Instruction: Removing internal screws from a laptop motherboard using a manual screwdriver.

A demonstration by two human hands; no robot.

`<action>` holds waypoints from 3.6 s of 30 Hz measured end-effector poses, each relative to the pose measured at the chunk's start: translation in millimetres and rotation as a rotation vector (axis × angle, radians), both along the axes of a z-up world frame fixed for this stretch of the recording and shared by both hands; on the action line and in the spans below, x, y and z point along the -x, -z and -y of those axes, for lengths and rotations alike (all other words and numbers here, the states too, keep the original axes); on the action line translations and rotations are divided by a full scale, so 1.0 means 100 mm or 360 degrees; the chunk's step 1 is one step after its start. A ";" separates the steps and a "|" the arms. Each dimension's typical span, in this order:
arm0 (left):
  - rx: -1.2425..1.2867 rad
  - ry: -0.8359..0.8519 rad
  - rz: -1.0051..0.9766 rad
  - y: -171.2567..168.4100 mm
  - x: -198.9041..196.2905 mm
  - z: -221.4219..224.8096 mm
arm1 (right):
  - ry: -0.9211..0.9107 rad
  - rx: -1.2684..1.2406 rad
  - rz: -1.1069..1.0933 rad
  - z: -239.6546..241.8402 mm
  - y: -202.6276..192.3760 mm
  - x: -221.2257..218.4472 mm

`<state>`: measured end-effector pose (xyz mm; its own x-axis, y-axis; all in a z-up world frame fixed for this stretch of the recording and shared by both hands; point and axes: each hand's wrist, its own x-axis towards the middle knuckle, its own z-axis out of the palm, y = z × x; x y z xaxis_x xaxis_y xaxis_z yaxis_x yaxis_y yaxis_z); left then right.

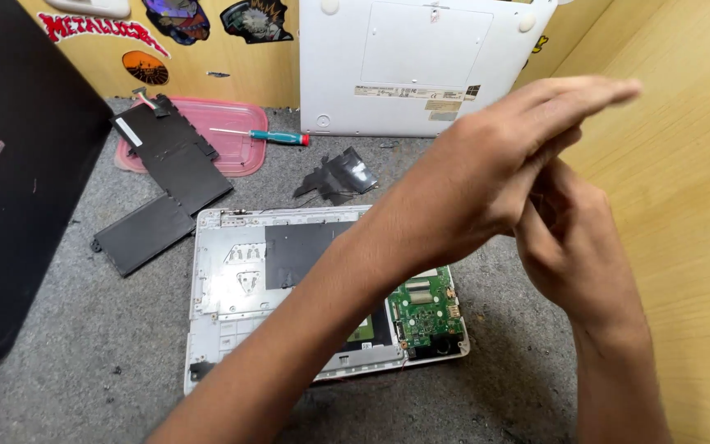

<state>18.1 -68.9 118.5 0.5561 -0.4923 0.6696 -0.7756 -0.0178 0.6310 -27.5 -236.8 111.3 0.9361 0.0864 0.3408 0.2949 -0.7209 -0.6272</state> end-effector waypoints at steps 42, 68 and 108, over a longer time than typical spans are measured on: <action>0.0227 0.0038 -0.0818 -0.44 0.07 -0.13 | 0.0659 0.1981 -0.1077 -0.70 -1.50 0.09; 0.0018 0.0769 -0.0935 0.33 -0.36 -0.31 | 0.0239 0.1518 -0.0831 -0.67 -1.36 -0.02; -0.0333 0.0392 -0.0692 0.24 -0.31 -0.18 | 0.0591 0.1940 -0.0723 -0.67 -1.29 0.05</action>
